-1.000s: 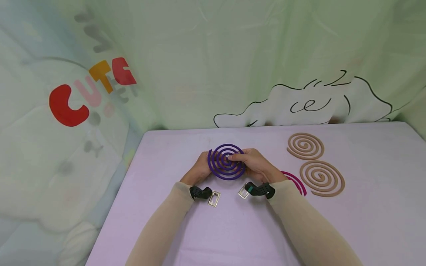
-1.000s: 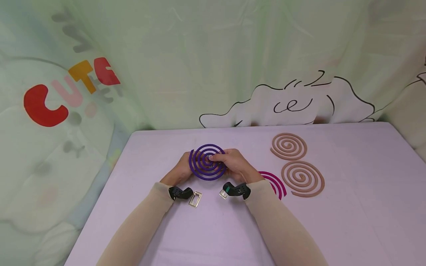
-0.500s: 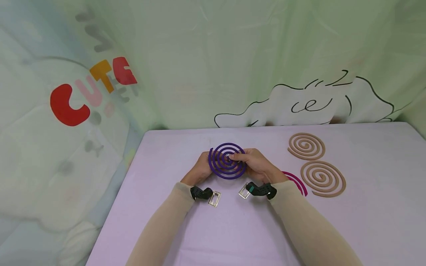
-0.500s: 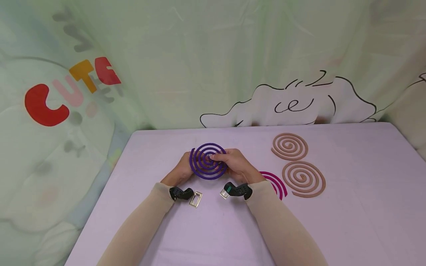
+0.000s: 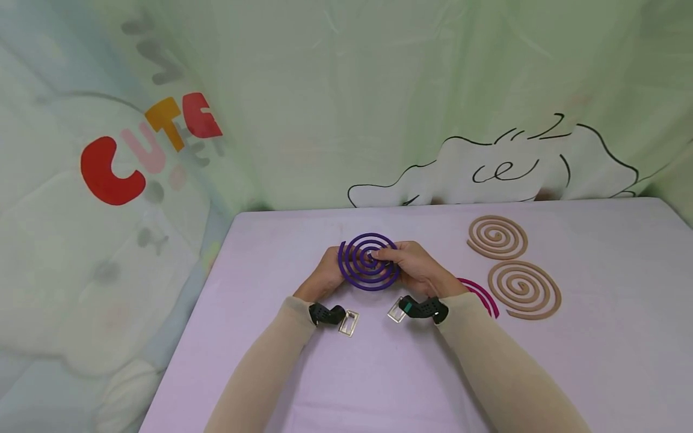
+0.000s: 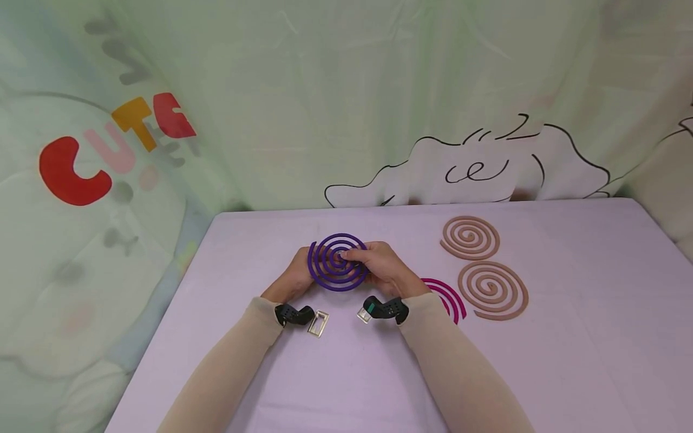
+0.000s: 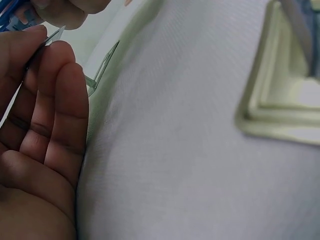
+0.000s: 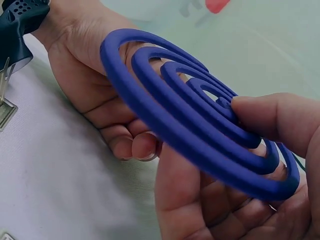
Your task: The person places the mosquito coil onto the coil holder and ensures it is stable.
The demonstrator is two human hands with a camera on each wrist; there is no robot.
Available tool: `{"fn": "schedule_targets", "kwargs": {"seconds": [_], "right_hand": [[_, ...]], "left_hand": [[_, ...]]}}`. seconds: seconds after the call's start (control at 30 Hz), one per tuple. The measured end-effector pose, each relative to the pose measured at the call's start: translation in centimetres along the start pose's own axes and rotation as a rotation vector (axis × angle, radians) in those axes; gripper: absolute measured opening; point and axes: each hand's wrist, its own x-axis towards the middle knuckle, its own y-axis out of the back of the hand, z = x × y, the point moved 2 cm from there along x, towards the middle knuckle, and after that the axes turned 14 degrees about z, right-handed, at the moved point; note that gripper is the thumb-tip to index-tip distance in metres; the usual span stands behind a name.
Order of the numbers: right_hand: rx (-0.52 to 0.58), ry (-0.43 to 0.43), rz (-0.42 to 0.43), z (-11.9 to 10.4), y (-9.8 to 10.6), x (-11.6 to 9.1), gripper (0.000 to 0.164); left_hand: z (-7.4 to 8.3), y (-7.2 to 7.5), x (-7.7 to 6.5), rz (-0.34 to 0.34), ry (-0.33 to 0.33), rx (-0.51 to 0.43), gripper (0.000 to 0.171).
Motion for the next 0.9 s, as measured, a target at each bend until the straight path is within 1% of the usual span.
{"fn": "schedule_targets", "kwargs": {"seconds": [0.2, 0.47, 0.63, 0.7, 0.8, 0.9], "right_hand": [[-0.01, 0.0, -0.001, 0.02, 0.07, -0.03, 0.008], [-0.037, 0.014, 0.02, 0.12, -0.01, 0.1, 0.008], [-0.06, 0.021, 0.044, 0.24, -0.23, 0.28, 0.009], [-0.073, 0.027, 0.048, 0.25, -0.34, 0.3, 0.011], [-0.097, 0.032, 0.059, 0.24, -0.41, 0.28, 0.016], [-0.12, 0.035, 0.069, 0.3, -0.37, 0.29, 0.019]], "left_hand": [[0.17, -0.02, -0.09, 0.011, -0.014, -0.038, 0.012], [0.12, 0.09, -0.07, 0.005, -0.005, -0.023, 0.017], [-0.01, 0.19, -0.02, 0.006, -0.019, -0.013, 0.018], [-0.01, 0.2, -0.05, 0.004, -0.031, -0.02, 0.016], [-0.01, 0.17, -0.09, 0.004, -0.031, -0.035, 0.015], [-0.02, 0.15, -0.1, 0.006, -0.016, -0.035, 0.016]]}}
